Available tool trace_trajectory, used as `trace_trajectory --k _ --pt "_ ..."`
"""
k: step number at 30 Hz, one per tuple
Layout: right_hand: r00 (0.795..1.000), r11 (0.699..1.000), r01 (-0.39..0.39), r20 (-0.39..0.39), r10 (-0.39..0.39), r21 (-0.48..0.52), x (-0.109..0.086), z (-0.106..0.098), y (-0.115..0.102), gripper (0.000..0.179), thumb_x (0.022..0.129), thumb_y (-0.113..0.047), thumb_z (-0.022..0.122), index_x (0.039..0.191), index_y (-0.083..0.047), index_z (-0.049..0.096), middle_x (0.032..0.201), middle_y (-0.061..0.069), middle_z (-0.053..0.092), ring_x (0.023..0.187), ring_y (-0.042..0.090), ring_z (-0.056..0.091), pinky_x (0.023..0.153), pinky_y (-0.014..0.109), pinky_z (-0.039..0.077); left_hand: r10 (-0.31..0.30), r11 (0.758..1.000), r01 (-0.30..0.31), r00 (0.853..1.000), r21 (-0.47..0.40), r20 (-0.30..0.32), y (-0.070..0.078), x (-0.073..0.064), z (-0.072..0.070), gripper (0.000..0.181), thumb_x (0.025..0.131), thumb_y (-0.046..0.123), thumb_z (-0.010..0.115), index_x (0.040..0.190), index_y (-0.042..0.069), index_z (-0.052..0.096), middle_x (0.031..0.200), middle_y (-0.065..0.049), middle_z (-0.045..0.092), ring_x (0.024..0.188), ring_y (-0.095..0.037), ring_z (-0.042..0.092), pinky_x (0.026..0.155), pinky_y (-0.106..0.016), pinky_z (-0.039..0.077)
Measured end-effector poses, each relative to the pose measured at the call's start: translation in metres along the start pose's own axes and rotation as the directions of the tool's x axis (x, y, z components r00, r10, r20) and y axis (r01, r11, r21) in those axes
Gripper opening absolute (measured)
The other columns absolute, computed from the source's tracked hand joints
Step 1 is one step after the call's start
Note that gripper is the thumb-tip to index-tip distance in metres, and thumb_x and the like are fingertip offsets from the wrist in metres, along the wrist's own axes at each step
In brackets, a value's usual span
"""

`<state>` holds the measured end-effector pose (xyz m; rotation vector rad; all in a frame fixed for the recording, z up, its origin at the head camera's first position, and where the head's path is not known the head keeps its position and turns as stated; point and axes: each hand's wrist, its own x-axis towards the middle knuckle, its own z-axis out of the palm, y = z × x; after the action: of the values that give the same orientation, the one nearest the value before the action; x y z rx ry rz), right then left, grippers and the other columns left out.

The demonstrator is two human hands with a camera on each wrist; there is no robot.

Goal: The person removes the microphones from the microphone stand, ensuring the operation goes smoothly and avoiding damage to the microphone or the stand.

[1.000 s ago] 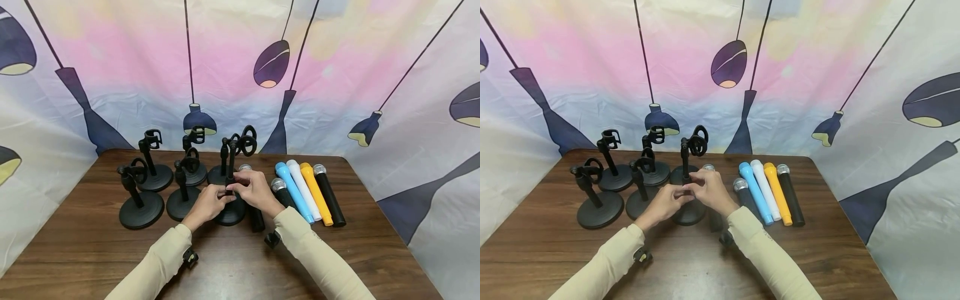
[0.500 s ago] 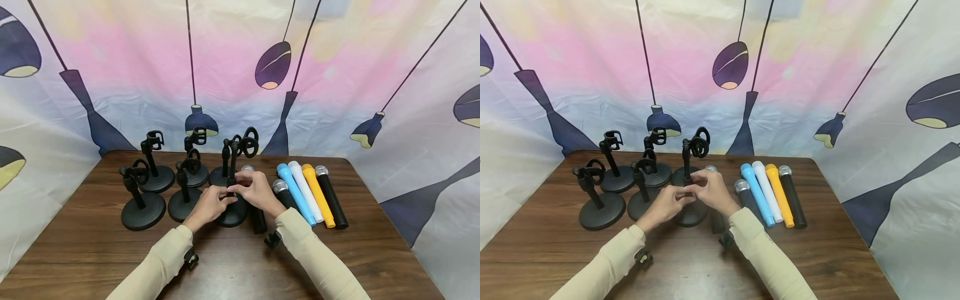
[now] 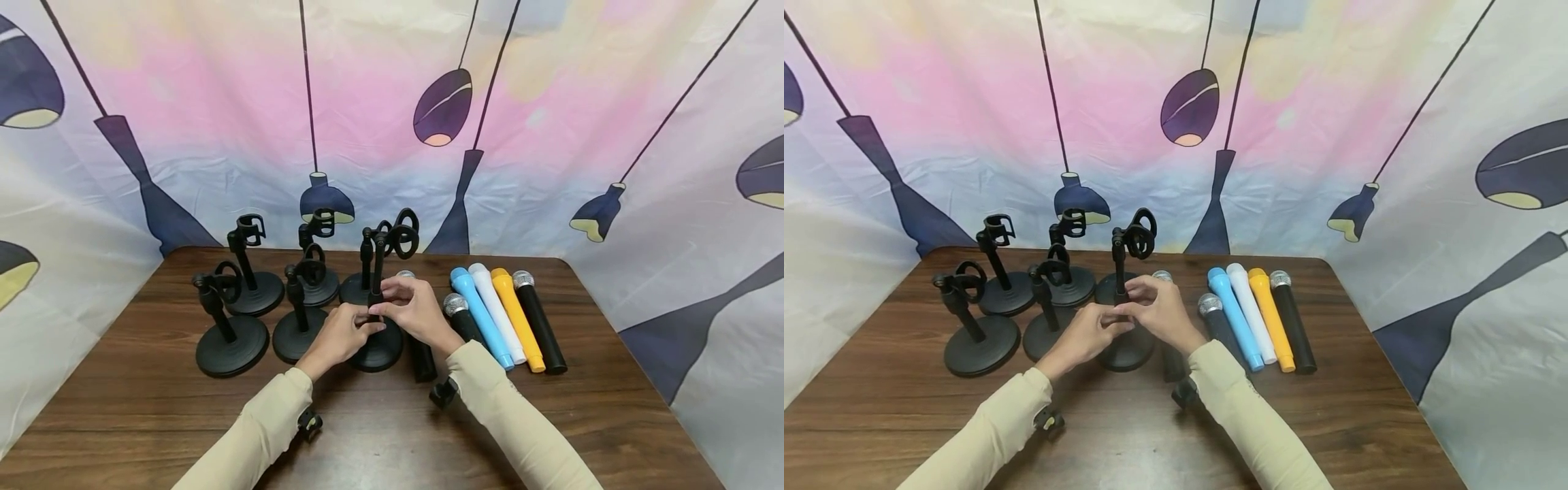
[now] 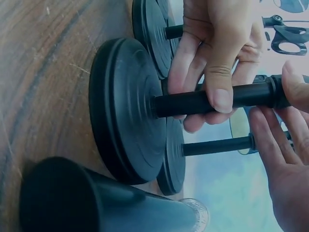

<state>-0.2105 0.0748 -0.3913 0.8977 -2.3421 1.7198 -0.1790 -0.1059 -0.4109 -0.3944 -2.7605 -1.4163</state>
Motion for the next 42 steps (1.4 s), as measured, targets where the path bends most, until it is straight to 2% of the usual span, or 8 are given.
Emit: trace_trajectory --k 2,4,9,15,22,30,36,42 --pt "1.0 0.999 -0.022 -0.014 0.022 0.025 -0.0005 -0.0001 -0.0002 0.035 0.085 -0.005 0.083 0.116 0.001 0.07 0.11 0.014 0.069 0.096 0.022 0.071 0.083 0.032 0.058 0.0 1.0 0.0 1.0 0.0 -0.003 -0.0009 0.0006 -0.0002 0.02 0.094 0.017 0.075 0.114 0.013 0.078 0.111 -0.001 0.075 0.103 -0.014 0.069 0.083 -0.037 0.054" --pt "0.999 0.997 -0.042 -0.01 0.042 0.064 -0.0011 0.0 -0.0004 0.035 0.085 -0.005 0.083 0.117 0.001 0.069 0.112 0.014 0.068 0.097 0.024 0.07 0.085 0.033 0.058 0.0 1.0 0.0 1.0 -0.001 -0.001 -0.0011 0.001 -0.0008 0.019 0.094 0.018 0.075 0.113 0.013 0.079 0.11 -0.001 0.075 0.099 -0.012 0.069 0.082 -0.035 0.053" --pt "0.999 0.997 -0.045 -0.007 0.045 0.062 -0.0017 0.0004 0.0005 0.035 0.085 -0.005 0.082 0.118 0.001 0.07 0.11 0.013 0.07 0.096 0.022 0.071 0.083 0.032 0.058 0.002 1.0 -0.002 1.0 0.004 0.006 -0.0018 0.0008 -0.0018 0.017 0.095 0.018 0.075 0.109 0.01 0.08 0.103 -0.001 0.076 0.08 -0.01 0.064 0.072 -0.031 0.047" --pt "1.0 0.998 -0.022 0.016 0.021 0.058 -0.0029 -0.0011 -0.0011 0.034 0.088 -0.004 0.079 0.12 0.002 0.071 0.108 0.015 0.073 0.093 0.025 0.073 0.081 0.033 0.058 -0.007 1.0 0.007 1.0 -0.001 0.013 -0.0021 0.0005 -0.0008 0.018 0.095 0.019 0.075 0.11 0.01 0.079 0.101 0.001 0.077 0.09 -0.008 0.068 0.078 -0.034 0.051" --pt "0.998 0.997 -0.062 0.011 0.062 0.038 -0.0048 -0.0017 -0.0002 0.038 0.087 -0.007 0.081 0.122 0.001 0.07 0.113 0.014 0.069 0.098 0.023 0.071 0.084 0.031 0.057 -0.003 1.0 0.003 1.0 0.006 0.009 -0.0023 0.0007 0.0003 0.018 0.095 0.019 0.075 0.109 0.009 0.079 0.099 0.0 0.077 0.079 -0.009 0.065 0.073 -0.032 0.049" --pt "0.999 0.999 -0.031 0.023 0.03 0.037 -0.0035 -0.0014 0.0008 0.033 0.09 -0.006 0.078 0.121 0.001 0.071 0.11 0.014 0.073 0.089 0.021 0.074 0.08 0.032 0.059 0.008 1.0 -0.008 1.0 -0.001 0.002 -0.0028 0.0017 0.0003 0.018 0.094 0.017 0.075 0.109 0.009 0.079 0.097 0.001 0.077 0.09 -0.009 0.068 0.078 -0.036 0.052" --pt "0.998 0.998 -0.042 0.044 0.04 0.051 -0.004 -0.0018 -0.0024 0.036 0.09 -0.007 0.078 0.124 0.001 0.07 0.112 0.014 0.072 0.098 0.023 0.072 0.086 0.032 0.057 -0.013 1.0 0.013 1.0 0.002 0.007 -0.0019 0.0015 -0.0001 0.018 0.094 0.019 0.075 0.109 0.011 0.079 0.099 0.001 0.077 0.086 -0.009 0.067 0.077 -0.034 0.051" --pt "0.996 0.997 -0.082 0.028 0.082 0.014 -0.0036 -0.0016 -0.0023 0.038 0.089 -0.008 0.079 0.123 0.005 0.07 0.123 0.02 0.069 0.111 0.028 0.069 0.09 0.031 0.055 -0.015 1.0 0.015 1.0 0.022 0.008 -0.002 0.0012 -0.0005 0.017 0.095 0.02 0.075 0.108 0.011 0.08 0.098 0.001 0.077 0.08 -0.008 0.063 0.074 -0.032 0.048"
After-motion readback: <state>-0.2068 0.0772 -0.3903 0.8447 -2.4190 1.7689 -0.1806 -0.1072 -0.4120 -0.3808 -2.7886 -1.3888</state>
